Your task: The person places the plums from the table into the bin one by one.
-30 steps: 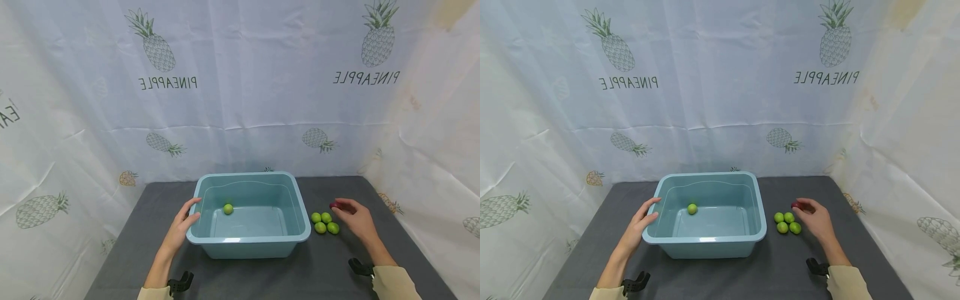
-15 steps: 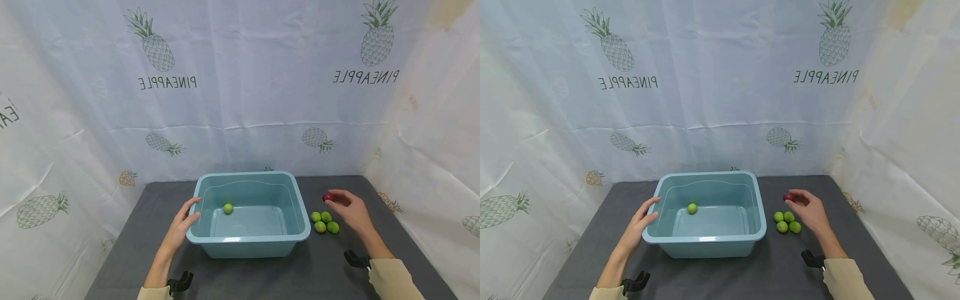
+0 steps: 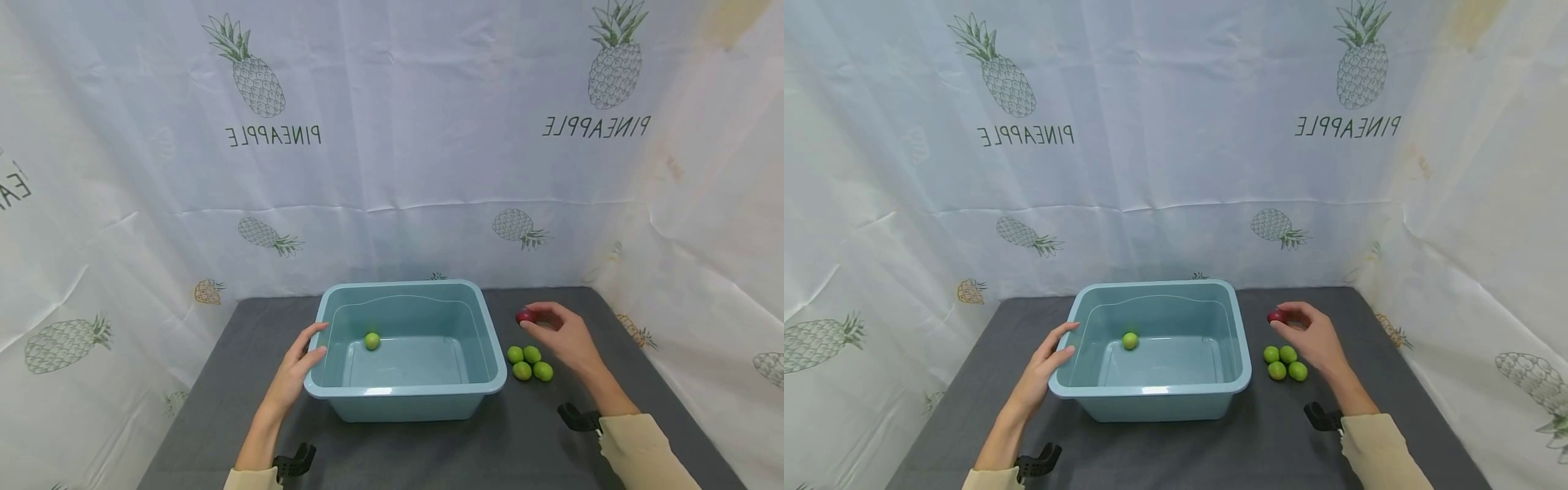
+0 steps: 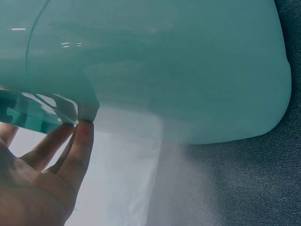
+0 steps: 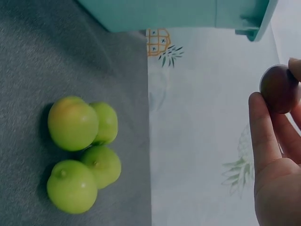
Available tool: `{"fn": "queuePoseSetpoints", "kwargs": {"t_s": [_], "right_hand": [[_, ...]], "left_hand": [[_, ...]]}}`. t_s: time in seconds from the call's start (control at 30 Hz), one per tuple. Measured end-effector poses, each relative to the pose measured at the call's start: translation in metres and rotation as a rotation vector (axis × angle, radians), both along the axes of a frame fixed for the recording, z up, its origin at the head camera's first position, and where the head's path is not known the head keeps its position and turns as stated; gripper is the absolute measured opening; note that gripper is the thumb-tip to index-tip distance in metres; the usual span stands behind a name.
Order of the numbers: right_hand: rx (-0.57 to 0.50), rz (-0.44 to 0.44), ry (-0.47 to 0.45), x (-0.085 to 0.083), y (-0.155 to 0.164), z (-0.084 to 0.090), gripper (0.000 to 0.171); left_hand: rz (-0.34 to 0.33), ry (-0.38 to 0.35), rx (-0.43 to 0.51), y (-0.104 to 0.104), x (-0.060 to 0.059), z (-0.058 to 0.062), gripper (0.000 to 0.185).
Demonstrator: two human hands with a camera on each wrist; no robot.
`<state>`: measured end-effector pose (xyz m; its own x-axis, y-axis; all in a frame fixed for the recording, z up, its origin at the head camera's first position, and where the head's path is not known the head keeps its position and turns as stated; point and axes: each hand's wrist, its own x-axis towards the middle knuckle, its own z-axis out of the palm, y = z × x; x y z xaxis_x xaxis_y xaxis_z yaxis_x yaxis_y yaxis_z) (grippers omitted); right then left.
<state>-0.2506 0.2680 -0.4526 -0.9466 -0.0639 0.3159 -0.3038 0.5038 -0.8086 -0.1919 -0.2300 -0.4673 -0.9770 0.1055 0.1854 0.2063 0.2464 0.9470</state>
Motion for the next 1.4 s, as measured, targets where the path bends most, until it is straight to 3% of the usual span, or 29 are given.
{"fn": "queuePoseSetpoints", "kwargs": {"t_s": [0.37,0.7,0.9,1.4], "right_hand": [[-0.03,0.049,0.025,-0.001,-0.013,0.014,0.04],[-0.059,0.084,-0.01,-0.003,-0.023,0.03,0.045],[-0.023,0.094,-0.04,-0.004,-0.031,0.041,0.053],[-0.058,0.158,-0.058,-0.008,-0.05,0.063,0.052]], "left_hand": [[0.01,-0.025,-0.001,0.0,-0.001,0.001,0.046],[0.012,-0.029,-0.003,0.001,-0.002,0.001,0.046],[0.011,-0.03,-0.002,0.0,-0.003,0.001,0.046],[0.009,-0.038,0.002,0.0,-0.002,0.002,0.047]]}}
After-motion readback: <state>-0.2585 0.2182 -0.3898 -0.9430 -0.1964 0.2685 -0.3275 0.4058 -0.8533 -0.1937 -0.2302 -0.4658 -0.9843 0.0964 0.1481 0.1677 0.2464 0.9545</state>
